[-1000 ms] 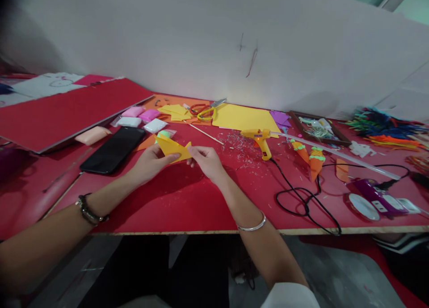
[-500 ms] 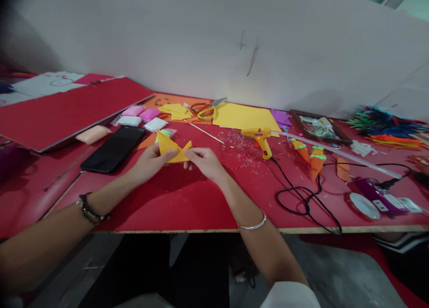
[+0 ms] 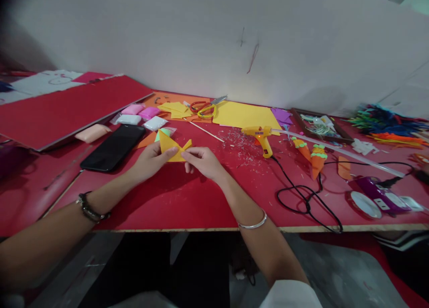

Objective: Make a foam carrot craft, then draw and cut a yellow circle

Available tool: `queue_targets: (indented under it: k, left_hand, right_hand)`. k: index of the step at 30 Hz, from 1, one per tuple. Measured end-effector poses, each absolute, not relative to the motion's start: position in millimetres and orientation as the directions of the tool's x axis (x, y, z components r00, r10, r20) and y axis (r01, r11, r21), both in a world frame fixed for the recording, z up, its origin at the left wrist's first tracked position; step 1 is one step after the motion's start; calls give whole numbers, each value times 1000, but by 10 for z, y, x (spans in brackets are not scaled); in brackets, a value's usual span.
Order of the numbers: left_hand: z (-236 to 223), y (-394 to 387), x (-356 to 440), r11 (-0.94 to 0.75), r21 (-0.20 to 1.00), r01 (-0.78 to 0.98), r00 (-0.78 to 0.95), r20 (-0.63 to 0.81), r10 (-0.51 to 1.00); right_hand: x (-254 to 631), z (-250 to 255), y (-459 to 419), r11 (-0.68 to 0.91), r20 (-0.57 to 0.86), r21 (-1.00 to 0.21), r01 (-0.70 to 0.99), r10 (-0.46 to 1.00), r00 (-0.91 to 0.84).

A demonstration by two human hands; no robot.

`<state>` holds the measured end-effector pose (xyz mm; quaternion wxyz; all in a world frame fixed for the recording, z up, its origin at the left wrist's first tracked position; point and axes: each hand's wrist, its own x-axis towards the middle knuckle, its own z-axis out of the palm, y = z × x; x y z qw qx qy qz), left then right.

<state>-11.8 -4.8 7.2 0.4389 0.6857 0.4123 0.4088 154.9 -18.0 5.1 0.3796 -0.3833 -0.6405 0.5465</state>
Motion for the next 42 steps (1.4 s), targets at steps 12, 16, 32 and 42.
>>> queue_targets:
  k: [12,16,32,42]
  left_hand:
    - [38,-58,-141,-368,861,350,477,174,861]
    - [47,-67,-142,-290,884,366,453,102,886]
    - [68,-63,-127,-237,935,262,389,123,913]
    - [102,-70,-121,-299,940,166,292,242,925]
  right_hand:
    - [1513,33,-200,258,169,-951,172,895,-413]
    - [1520,20,-187,214,148,-970,119,901,-409]
    - [1519,9,-177,126,102,-990,62,950,-295]
    - [1530,-39,-128,138,132,-990,11,969,-209]
